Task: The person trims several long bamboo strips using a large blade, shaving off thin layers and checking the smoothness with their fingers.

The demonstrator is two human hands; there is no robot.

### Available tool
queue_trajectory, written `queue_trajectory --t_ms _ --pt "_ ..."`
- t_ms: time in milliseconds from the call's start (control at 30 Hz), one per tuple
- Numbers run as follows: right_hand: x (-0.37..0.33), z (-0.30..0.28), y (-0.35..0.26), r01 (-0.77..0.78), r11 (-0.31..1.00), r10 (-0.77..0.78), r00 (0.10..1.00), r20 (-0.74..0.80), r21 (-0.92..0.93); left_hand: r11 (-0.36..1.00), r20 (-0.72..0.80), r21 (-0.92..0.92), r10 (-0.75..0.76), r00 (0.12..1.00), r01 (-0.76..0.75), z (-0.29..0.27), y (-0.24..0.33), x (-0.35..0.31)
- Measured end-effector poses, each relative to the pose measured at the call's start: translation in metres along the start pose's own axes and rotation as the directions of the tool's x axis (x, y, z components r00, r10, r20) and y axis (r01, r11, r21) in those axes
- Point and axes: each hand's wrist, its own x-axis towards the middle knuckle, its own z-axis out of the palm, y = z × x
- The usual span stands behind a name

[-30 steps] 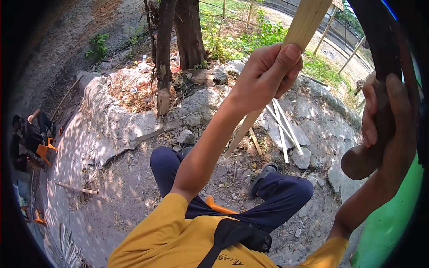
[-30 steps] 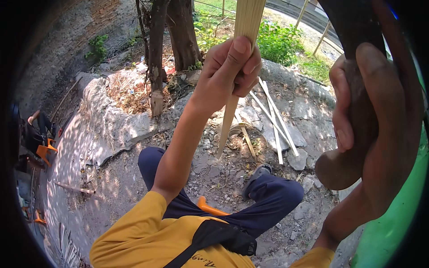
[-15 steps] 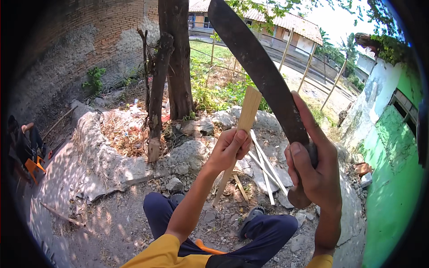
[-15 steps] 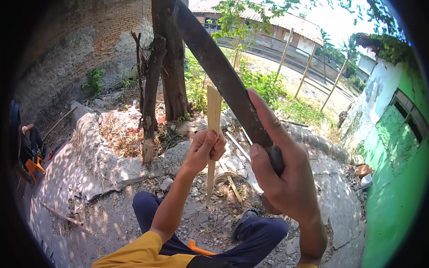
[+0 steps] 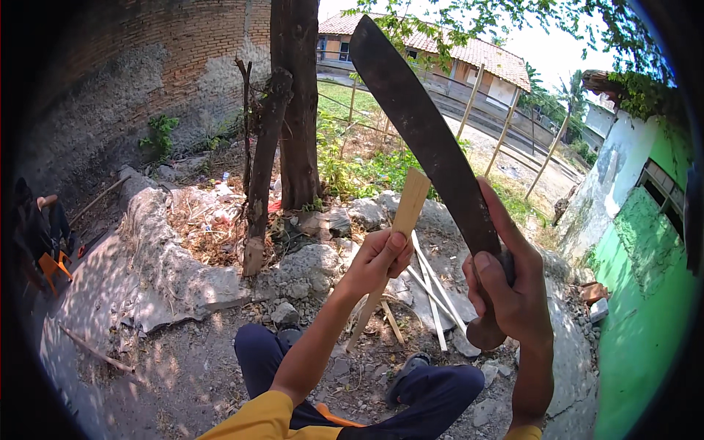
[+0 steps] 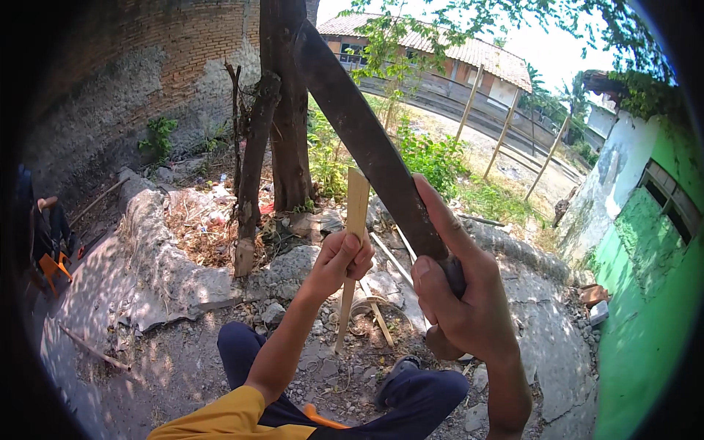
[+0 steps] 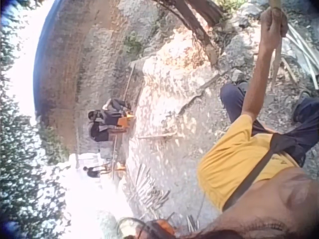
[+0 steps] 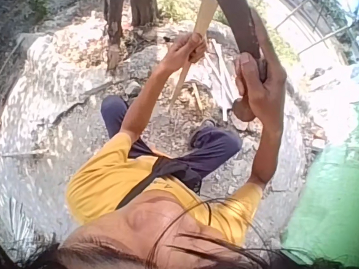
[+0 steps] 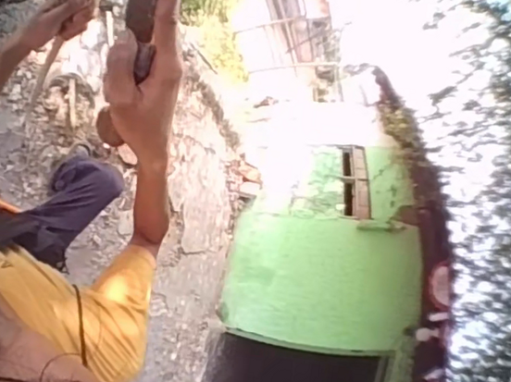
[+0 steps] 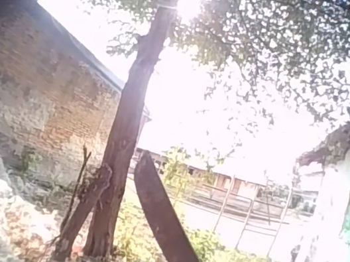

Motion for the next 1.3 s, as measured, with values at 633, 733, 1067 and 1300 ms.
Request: queue_trajectory --t_ms 633,733,1067,1300 --pt "0.004 -0.001 0.032 0.212 0.943 -0.222 0.975 -0.009 -0.256 1.0 -0.012 0.023 -0.01 1.0 0.01 0.002 -0.007 0.005" --pt "0.006 -0.003 0.029 0.097 0.99 -0.099 0.995 0.006 0.1 1.0 -0.009 0.017 -0.019 1.0 0.02 0.003 -0.005 0.002" --pt "-0.001 -0.014 0.034 0.138 0.987 -0.139 0.99 -0.006 -0.077 0.997 0.045 0.049 -0.065 0.997 0.063 0.012 0.013 0.014" --pt "-0.015 -0.013 0.034 0.151 0.986 -0.148 0.988 -0.05 0.073 0.995 -0.026 0.061 0.08 0.996 -0.079 0.052 0.065 0.03"
